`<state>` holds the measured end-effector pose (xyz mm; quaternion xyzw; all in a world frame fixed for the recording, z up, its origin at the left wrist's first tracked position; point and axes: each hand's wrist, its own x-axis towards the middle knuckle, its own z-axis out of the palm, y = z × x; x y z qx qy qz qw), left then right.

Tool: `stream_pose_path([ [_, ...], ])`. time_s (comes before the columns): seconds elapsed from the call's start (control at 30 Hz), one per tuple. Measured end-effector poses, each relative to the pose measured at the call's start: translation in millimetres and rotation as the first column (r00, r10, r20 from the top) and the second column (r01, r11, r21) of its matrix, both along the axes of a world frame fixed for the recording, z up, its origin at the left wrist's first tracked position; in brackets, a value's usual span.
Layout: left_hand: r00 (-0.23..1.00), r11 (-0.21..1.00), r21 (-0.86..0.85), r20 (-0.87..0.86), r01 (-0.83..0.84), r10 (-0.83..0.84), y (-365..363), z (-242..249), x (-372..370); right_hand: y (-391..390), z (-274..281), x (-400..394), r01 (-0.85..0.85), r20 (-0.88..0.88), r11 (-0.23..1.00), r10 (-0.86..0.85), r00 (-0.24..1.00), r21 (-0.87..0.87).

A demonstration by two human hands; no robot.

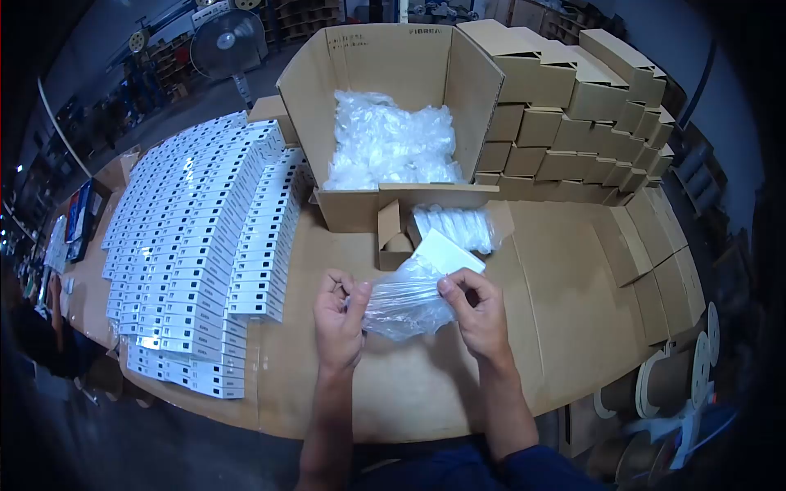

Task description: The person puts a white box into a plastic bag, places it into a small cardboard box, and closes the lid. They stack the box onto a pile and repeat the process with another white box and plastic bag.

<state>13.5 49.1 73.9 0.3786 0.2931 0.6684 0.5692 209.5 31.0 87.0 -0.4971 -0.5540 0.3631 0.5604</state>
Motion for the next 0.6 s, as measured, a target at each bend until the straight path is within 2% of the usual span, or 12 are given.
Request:
stream_pose_path([
  [0.07,0.990,0.998,-0.014,0.131,0.062,-0.059,-13,-9,-2,-13,-16,2,-0.052,-0.258,0.991,0.019,0.966,-0.120],
  [0.13,0.962,0.981,0.043,0.192,0.190,-0.195,-22,-20,-11,-21,-31,3,-0.138,-0.543,0.972,0.014,0.839,-0.188],
  [0.23,0.979,0.997,0.019,0.186,0.080,-0.082,-27,-26,-4,-38,-38,-6,-0.236,-0.811,0.923,-0.120,0.572,-0.303],
  [0.27,0.962,0.976,0.208,-0.247,-0.068,0.120,-27,-24,-8,-40,-44,-7,-0.279,-0.865,0.910,-0.145,0.481,-0.308],
  [0.3,0.727,0.896,0.430,-0.579,-0.112,0.368,-28,-21,-15,-45,-46,-10,-0.263,-0.864,0.907,-0.176,0.472,-0.328],
  [0.33,0.339,0.778,0.627,-0.724,-0.041,0.601,-29,-18,-19,-48,-46,-11,-0.246,-0.862,0.904,-0.206,0.464,-0.349],
  [0.4,0.227,0.699,0.694,-0.718,0.174,0.657,-34,-11,-19,-53,-49,-11,-0.232,-0.854,0.897,-0.239,0.463,-0.377],
  [0.43,0.172,0.654,0.703,-0.707,0.280,0.686,-38,-6,-18,-57,-52,-10,-0.249,-0.833,0.890,-0.215,0.511,-0.382],
  [0.47,0.173,0.641,0.706,-0.702,0.301,0.691,-40,-1,-13,-60,-56,-9,-0.269,-0.809,0.881,-0.187,0.557,-0.389],
  [0.53,0.298,0.732,0.634,-0.769,0.248,0.565,-42,-18,-10,-61,-62,-3,-0.310,-0.748,0.865,-0.106,0.655,-0.394],
  [0.57,0.362,0.773,0.593,-0.788,0.225,0.499,-42,-27,-8,-61,-60,-3,-0.277,-0.754,0.897,-0.088,0.651,-0.344],
  [0.6,0.467,0.853,0.521,-0.763,0.036,0.446,-44,-31,2,-62,-55,-4,-0.243,-0.759,0.925,-0.070,0.648,-0.293],
])
